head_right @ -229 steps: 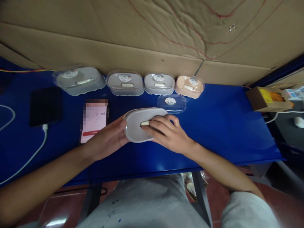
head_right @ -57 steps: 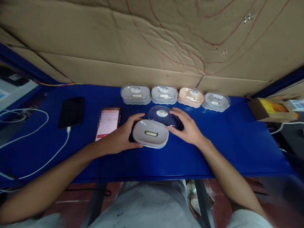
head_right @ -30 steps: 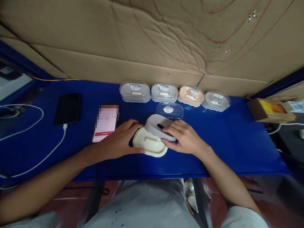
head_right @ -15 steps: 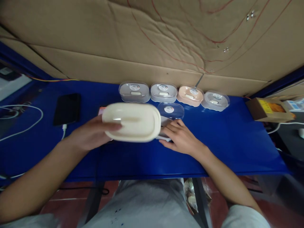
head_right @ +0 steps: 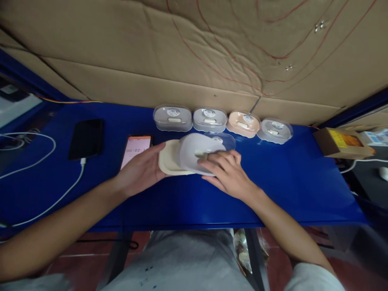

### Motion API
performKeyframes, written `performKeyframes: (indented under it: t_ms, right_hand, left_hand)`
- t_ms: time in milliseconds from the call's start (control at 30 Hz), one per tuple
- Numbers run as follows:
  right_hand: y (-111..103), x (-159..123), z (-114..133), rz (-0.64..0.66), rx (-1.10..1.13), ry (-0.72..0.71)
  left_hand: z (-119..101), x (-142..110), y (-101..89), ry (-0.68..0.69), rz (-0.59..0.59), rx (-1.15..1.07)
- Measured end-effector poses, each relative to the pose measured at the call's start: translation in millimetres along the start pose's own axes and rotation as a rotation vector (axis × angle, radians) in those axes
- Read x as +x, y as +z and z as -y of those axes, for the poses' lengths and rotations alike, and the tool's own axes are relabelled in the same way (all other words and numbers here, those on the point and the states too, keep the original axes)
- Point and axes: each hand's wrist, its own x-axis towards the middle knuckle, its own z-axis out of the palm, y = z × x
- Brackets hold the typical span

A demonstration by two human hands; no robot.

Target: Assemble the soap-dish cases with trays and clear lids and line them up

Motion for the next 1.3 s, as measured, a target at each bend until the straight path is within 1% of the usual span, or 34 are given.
performKeyframes:
  t_ms: [100,200,400,500,567,633,733,833,867,933,1033,1100,1200,1300]
  right_hand:
    - [4.1,1.3,5.7,0.034,-0.006,-0.052]
    - [9.0,1.4,10.4,0.064,0.0,-0.056]
    - [17.7,2.2,14.7,0.078,0.008,-0.046]
    - [17.7,3.1,7.6,0.052,0.034,-0.022]
    - [16.6,3.0,-3.7,0.007,0.051,0.061]
    - [16.1,1.3,-19.0,-0.014,0.024,0.195]
    - [17.9,-3.5,-41.2,0.058,-0.073,0.37]
    - [20.2,-7.3,-51.1,0.13,-0.076,0.439]
    - [20.4,-7.7,-50.7,0.129,-0.06,0.448]
    - [19.0,-6.8,-45.5,0.087,-0.03,0.468]
    - [13.8,-3.9,-31.3,-0.013,0.049,0.482]
    - [10.0,-2.1,-20.6,-0.048,0.133,0.472]
    - [7.4,0.3,-5.6,-0.048,0.246,0.427]
    - [9.6,2.4,5.3,-0.068,0.278,0.325]
  left_hand:
    - [8.2,-5.2,3.2,-0.033,0.109,0.025]
    - [13.3,-6.5,0.0,-0.02,0.145,0.059]
    - [19.7,-4.9,-1.6,-0.015,0.112,0.027]
    - [17.1,-3.0,-1.3,0.0,0.057,-0.012]
    - [13.4,-2.0,-2.0,0.026,-0.017,-0.018]
    - [9.3,-1.3,-2.8,0.046,-0.099,-0.011]
    - [5.0,0.1,-3.5,0.038,-0.164,-0.005]
    - [4.2,2.6,-4.0,-0.018,-0.196,-0.01]
    - [4.6,3.5,-4.3,-0.042,-0.202,-0.009]
    - [6.2,4.8,-5.0,-0.083,-0.191,0.0]
    - [9.7,5.6,-6.1,-0.119,-0.145,0.02]
    - [12.4,5.5,-6.8,-0.118,-0.11,0.024]
    - [16.7,4.9,-7.3,-0.098,-0.057,0.011]
    - [20.6,4.2,-6.5,-0.099,-0.015,-0.012]
